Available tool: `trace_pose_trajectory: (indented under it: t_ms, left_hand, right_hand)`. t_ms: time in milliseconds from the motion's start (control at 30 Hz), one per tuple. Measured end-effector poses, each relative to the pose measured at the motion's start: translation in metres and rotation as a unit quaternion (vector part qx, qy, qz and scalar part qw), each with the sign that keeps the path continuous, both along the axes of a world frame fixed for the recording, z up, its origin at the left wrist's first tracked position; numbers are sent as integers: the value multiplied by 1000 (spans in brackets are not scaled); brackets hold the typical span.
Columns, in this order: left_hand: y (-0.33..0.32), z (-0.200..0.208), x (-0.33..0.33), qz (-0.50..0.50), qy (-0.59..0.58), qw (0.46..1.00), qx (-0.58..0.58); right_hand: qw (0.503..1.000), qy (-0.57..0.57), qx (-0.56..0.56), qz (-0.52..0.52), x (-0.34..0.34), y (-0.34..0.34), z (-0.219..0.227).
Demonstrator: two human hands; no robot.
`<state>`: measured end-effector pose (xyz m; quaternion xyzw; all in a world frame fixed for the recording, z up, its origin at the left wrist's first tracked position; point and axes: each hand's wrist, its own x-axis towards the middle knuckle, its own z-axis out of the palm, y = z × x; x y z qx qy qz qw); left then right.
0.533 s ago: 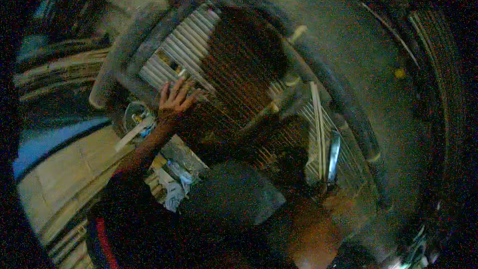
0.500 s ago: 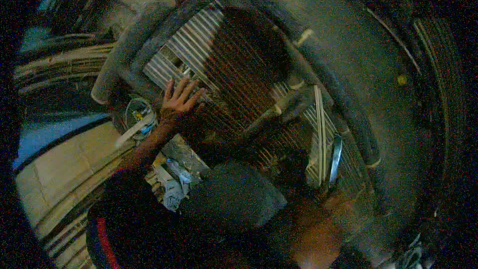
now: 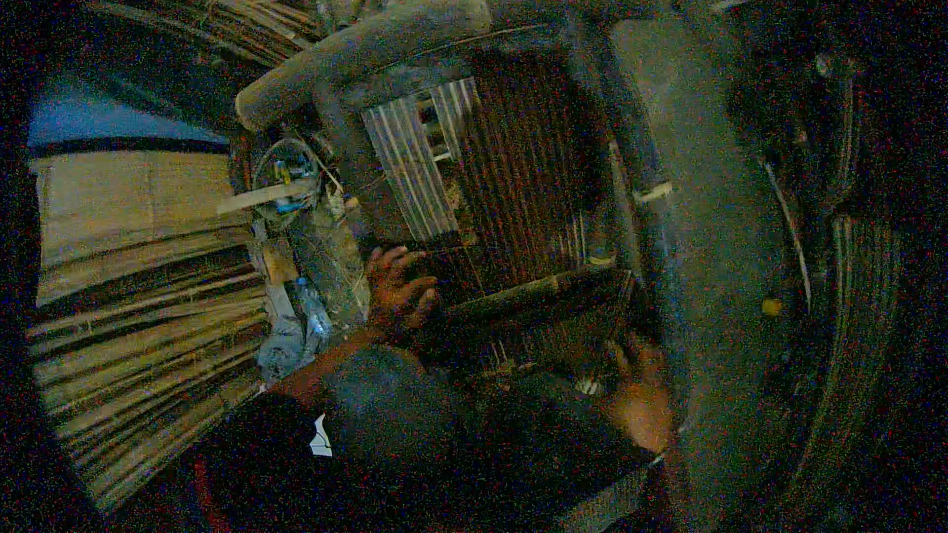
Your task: The person sits on the ground and weaves thin bamboo strips into a frame using both hands. They repeatedly interlace the strips, adjusting tension and alignment as they work.
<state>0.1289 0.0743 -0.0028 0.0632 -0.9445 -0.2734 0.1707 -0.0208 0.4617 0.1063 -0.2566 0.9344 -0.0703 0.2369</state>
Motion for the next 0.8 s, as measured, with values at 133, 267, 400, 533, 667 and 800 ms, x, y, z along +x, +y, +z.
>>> trace_pose_trajectory:
  t_ms: [133, 267, 400, 533, 667, 800]
  left_hand:
    - [15, -9, -14, 8, 75, 993, 90]
    - [4, 8, -21, 28, 92, 992, 82]
    - [-11, 15, -23, 19, 82, 989, 124]
    - [-29, 7, -25, 32, 78, 989, 124]
    - [-34, 9, -32, 32, 60, 992, 108]
    - [-55, 21, -46, -51, 40, 997, 48]
  right_hand:
    - [966, -10, -136, 218, -103, -93, -20]
    - [891, 101, -249, 367, -116, -255, -62]
    - [835, 283, -310, 355, -82, -357, -94]
    - [840, 290, -365, 278, -65, -366, -108]
    - [826, 315, -408, 225, -57, -370, -113]
    - [830, 70, -553, -15, -53, -375, -119]
